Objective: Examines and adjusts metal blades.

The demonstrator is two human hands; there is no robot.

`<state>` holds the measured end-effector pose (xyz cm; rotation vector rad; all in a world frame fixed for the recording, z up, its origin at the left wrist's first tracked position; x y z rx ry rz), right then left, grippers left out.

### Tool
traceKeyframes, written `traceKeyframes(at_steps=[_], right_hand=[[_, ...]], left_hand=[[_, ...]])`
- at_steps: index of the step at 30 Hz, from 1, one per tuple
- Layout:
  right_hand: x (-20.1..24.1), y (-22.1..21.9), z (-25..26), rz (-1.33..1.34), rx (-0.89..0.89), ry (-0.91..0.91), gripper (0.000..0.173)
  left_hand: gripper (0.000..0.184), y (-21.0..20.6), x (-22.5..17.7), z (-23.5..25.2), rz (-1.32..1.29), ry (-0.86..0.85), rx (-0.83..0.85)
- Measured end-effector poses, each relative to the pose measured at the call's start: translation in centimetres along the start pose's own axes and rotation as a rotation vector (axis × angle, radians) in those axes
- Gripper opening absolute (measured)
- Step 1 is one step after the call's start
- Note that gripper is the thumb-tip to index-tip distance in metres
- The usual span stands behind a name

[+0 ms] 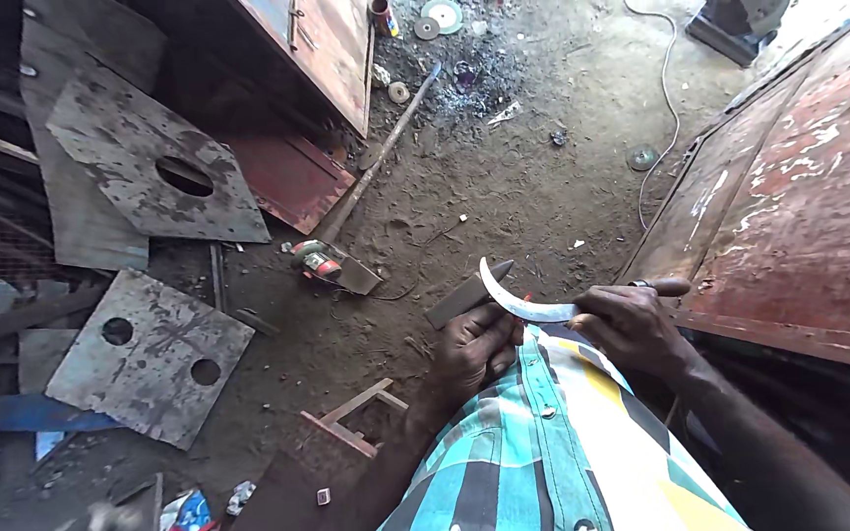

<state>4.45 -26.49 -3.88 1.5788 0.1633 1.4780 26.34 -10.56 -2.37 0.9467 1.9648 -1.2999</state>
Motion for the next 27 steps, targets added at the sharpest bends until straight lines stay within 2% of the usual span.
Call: traceKeyframes(at_steps=[7, 11, 13, 17, 19, 21, 27], right_hand=[[0.1, 1.8, -0.7, -0.129, -0.016, 0.037, 0.034], [-1.9, 4.4, -2.0, -0.129, -0.112, -0.074, 0.028], [-2.0, 5.6, -2.3, -0.137, -0.137, -0.071, 0.028], [0.2, 3.1, -1.2, -0.084, -0.071, -0.004, 0.035], [1.1, 1.0, -0.7, -0.051, -0.035, 0.020, 0.034], [1.7, -0.6, -0.6, -0.024, -0.020, 0.044, 0.031], [2.2, -1.9, -1.2, 0.015, -0.035, 0.049, 0.030]], left_hand=[[0.024, 0.0, 0.1, 0.3, 0.051, -0.016, 0.038], [0.032, 0.8, -0.1, -0.5, -0.013, 0.031, -0.013], [0.032, 0.8, 0.0, -0.7, -0.018, 0.042, -0.035], [0.030, 0.3, 0.1, -0.1, -0.027, 0.021, 0.005], [0.027, 0.2, 0.0, -0.3, 0.000, 0.033, 0.005], [0.033, 0.3, 0.2, -0.5, -0.022, 0.030, 0.010], [0.036, 0.3, 0.1, -0.5, -0.049, 0.028, -0.007]])
Point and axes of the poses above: each hand's wrist, its own z-axis towards the middle knuckle, its own y-axis out of the back of the hand, x = y × z, the point moved 1 cm from there along z, towards the middle knuckle, and after that the axes turned 1 degree about -z, right-handed, at the moved point
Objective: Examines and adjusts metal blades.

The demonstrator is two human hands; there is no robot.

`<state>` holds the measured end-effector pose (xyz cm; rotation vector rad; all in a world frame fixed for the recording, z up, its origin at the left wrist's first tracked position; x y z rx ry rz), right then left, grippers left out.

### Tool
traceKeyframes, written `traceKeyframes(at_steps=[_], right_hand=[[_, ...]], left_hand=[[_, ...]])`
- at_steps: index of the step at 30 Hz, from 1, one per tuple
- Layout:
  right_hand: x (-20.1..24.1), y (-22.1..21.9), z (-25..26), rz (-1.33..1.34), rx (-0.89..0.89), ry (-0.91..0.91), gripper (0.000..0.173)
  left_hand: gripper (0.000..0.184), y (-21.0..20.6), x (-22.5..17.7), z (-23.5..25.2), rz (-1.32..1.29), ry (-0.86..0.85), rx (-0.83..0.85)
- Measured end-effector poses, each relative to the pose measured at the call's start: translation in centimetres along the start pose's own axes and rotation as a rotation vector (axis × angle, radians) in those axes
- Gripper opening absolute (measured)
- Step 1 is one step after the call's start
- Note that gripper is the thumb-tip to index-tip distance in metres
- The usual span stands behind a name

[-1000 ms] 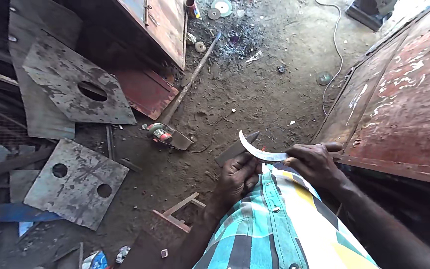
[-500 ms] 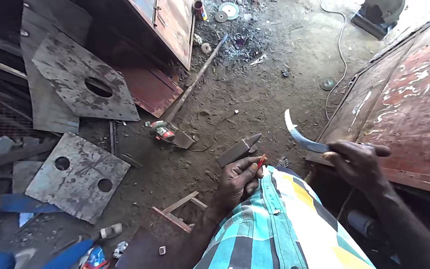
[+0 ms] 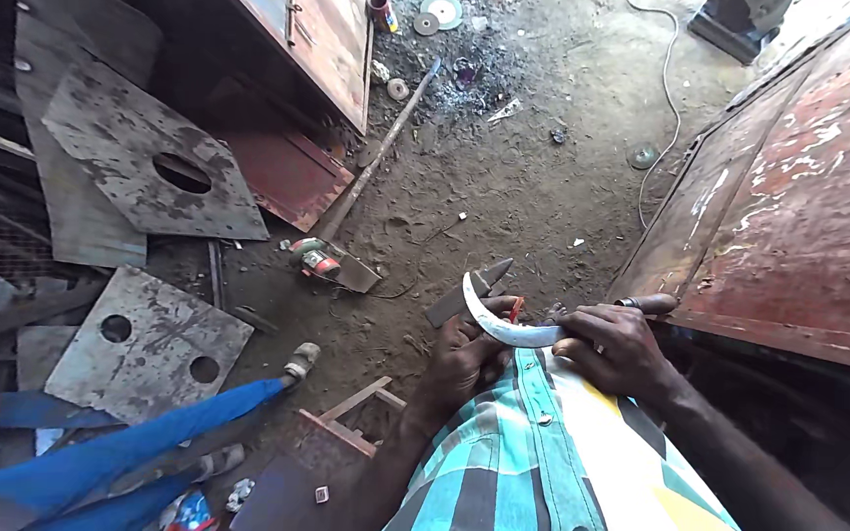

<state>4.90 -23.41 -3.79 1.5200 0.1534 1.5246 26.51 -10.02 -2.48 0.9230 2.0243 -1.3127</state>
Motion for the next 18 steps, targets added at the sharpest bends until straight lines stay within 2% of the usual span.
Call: traceKeyframes(at_steps=[3, 7, 13, 18], right_hand=[[-0.5, 0.8, -0.4, 0.055, -0.030, -0.083, 0.032], [-1.8, 2.9, -1.6, 0.219, -0.161, -0.251, 0.032], [-3.7, 5.0, -3.7, 0.334, -0.307, -0.465, 0.039], [-4.4, 4.9, -4.6, 0.422, -0.355, -0.577, 0.040]], left_hand=[[0.038, 0.1, -0.3, 0.0, 0.045, -0.011, -0.057], [0.044, 2.2, -1.1, -0.4, 0.058, -0.070, -0.164], [0.040, 6.4, -1.8, -2.1, 0.050, -0.166, -0.317], [0.036, 6.5, -1.1, -2.6, 0.186, -0.165, -0.389]])
Point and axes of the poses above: each hand's wrist, its own z-axis towards the middle knuckle, its own y-axis out of the back of the hand, x = y × z, the point moved 1 cm from there along z, towards the middle knuckle, and after that the axes turned 1 degree about -z, right-handed, at the moved point
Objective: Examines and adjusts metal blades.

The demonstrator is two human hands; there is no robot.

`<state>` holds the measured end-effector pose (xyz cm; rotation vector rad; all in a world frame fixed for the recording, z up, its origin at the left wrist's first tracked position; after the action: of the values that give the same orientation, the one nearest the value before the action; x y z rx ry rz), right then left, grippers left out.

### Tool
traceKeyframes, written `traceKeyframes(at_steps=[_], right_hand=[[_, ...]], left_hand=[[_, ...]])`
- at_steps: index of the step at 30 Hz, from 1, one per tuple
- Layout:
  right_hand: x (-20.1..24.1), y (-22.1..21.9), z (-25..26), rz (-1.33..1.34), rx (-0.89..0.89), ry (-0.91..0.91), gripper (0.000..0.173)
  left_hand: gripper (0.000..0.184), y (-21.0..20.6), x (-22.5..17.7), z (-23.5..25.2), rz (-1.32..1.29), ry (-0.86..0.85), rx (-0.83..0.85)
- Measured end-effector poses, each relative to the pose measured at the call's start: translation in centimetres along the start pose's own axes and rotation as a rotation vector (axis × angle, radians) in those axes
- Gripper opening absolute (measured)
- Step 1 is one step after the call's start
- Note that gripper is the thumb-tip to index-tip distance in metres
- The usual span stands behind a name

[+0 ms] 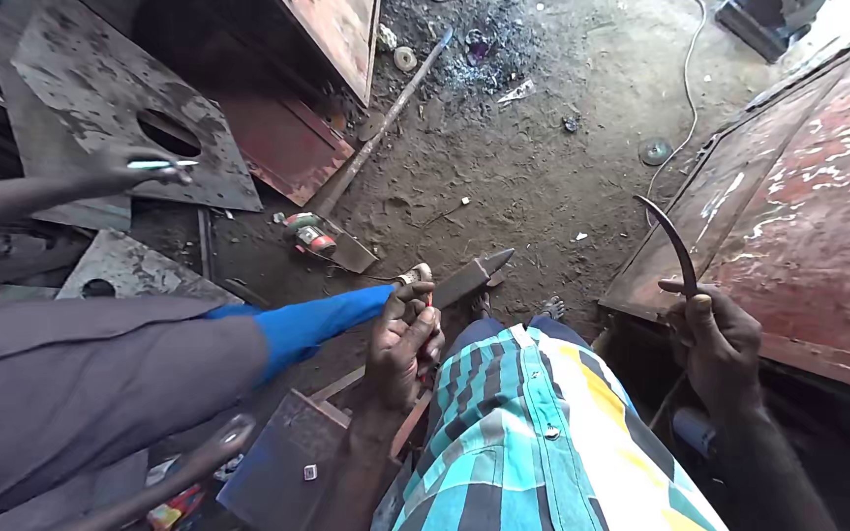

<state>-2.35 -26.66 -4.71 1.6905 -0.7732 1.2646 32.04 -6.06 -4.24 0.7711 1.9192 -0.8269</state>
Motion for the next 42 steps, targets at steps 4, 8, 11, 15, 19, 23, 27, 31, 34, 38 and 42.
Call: traceKeyframes(at_steps=[4, 8, 11, 15, 19, 23, 27, 31, 34, 38, 42], right_hand=[[0.0, -0.3, -0.6, 0.022, -0.010, -0.112, 0.040], [-0.5, -0.4, -0.1, 0.049, -0.008, -0.081, 0.041], [-0.6, -0.3, -0.1, 0.050, -0.024, -0.080, 0.041], [-0.2, -0.1, 0.1, 0.059, -0.039, -0.087, 0.039], [-0.9, 0.3, -0.2, 0.104, -0.072, -0.093, 0.037], [-1.4, 0.7, -0.1, 0.113, -0.051, -0.077, 0.035], [-1.2, 0.6, 0.3, 0.098, -0.036, -0.058, 0.038], [-0.6, 0.3, 0.0, 0.094, -0.065, -0.087, 0.039], [-0.6, 0.5, -0.1, 0.081, -0.074, -0.106, 0.039], [-1.3, 0.9, -0.5, 0.038, -0.075, -0.100, 0.038], [-1.9, 1.2, -0.6, 0.014, -0.100, -0.135, 0.037]], left_hand=[[0.037, -0.4, 0.9, -0.4, 0.026, -0.007, -0.004], [0.042, -0.5, 1.2, -0.6, 0.064, 0.031, 0.003], [0.038, -0.7, 1.5, -0.7, 0.091, 0.038, 0.033], [0.034, -1.1, 2.0, -0.4, 0.057, 0.035, 0.033], [0.033, -1.3, 2.9, -0.2, -0.011, 0.036, 0.038], [0.038, -1.8, 2.6, 0.2, -0.030, -0.016, 0.047], [0.035, -1.9, 2.1, 0.4, -0.037, -0.005, 0.032], [0.032, -1.8, 2.1, -0.2, -0.033, 0.075, -0.016], [0.034, -1.7, 2.3, -0.1, -0.040, 0.090, -0.021], [0.038, -1.7, 2.6, -0.3, -0.023, 0.095, 0.016], [0.034, -2.1, 2.1, 0.9, 0.013, 0.050, 0.085]])
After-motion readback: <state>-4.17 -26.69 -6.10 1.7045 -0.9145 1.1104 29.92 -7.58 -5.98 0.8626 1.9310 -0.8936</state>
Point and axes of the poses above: each hand's wrist, its own z-axis towards the middle knuckle, its own y-axis out of the back of the hand, x = y × z, the point moved 1 cm from there along z, towards the middle knuckle, and after that the axes turned 1 degree about -z, right-handed, at the moved point
